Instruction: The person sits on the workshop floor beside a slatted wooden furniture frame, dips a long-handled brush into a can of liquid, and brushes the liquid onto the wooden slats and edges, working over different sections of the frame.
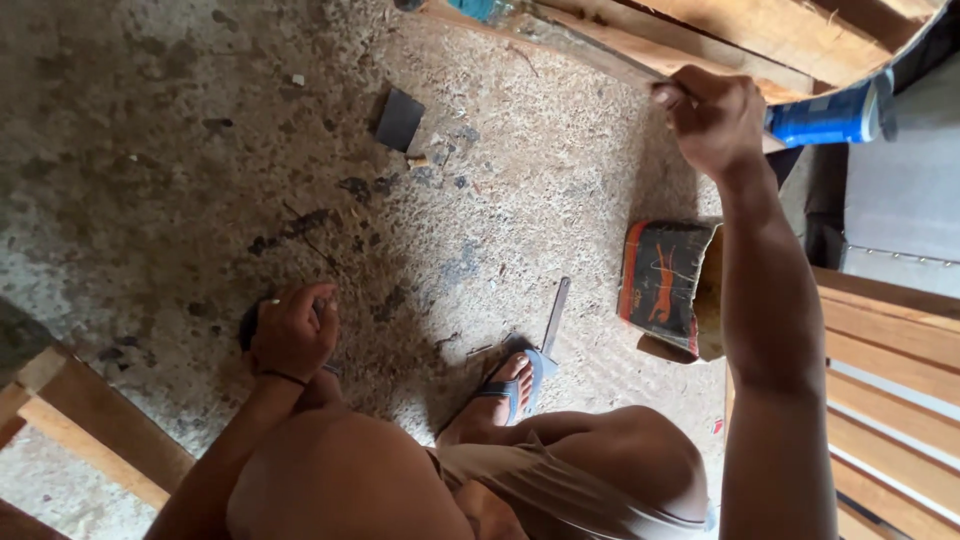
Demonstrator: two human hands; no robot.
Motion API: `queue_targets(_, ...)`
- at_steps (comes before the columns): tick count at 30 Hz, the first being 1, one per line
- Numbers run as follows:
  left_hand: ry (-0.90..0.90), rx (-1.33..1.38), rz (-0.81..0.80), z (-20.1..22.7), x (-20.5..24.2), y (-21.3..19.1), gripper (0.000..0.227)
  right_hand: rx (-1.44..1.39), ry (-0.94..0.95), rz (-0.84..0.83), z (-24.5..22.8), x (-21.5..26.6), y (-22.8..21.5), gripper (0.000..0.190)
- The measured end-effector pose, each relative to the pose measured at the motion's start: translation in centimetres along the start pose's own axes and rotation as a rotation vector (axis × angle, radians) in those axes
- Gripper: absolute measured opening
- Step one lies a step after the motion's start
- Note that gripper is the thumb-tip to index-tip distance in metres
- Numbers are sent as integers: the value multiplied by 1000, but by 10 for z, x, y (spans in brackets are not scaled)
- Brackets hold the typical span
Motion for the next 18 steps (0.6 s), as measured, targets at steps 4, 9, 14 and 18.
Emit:
queue_targets(4,10,64,70,-1,1,-6,21,23,-77,34,40,22,3,22)
queue_targets(9,63,32,144,6,4,-10,24,262,-174,175,56,38,3,17)
queue_targets(14,61,13,37,-4,5,7,23,397,-62,63,15,1,48,22)
queue_targets(18,-3,58,27,-10,7,12,23,118,88,-41,35,4,57,32)
Point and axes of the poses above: each hand's wrist, its own x-axis away from the middle knuckle, its own y-axis out of the palm, z = x × y, the point moved 7 cm from there along -x, towards the middle knuckle, and after that the axes turned 12 degrees about -x, right-handed, at the moved point
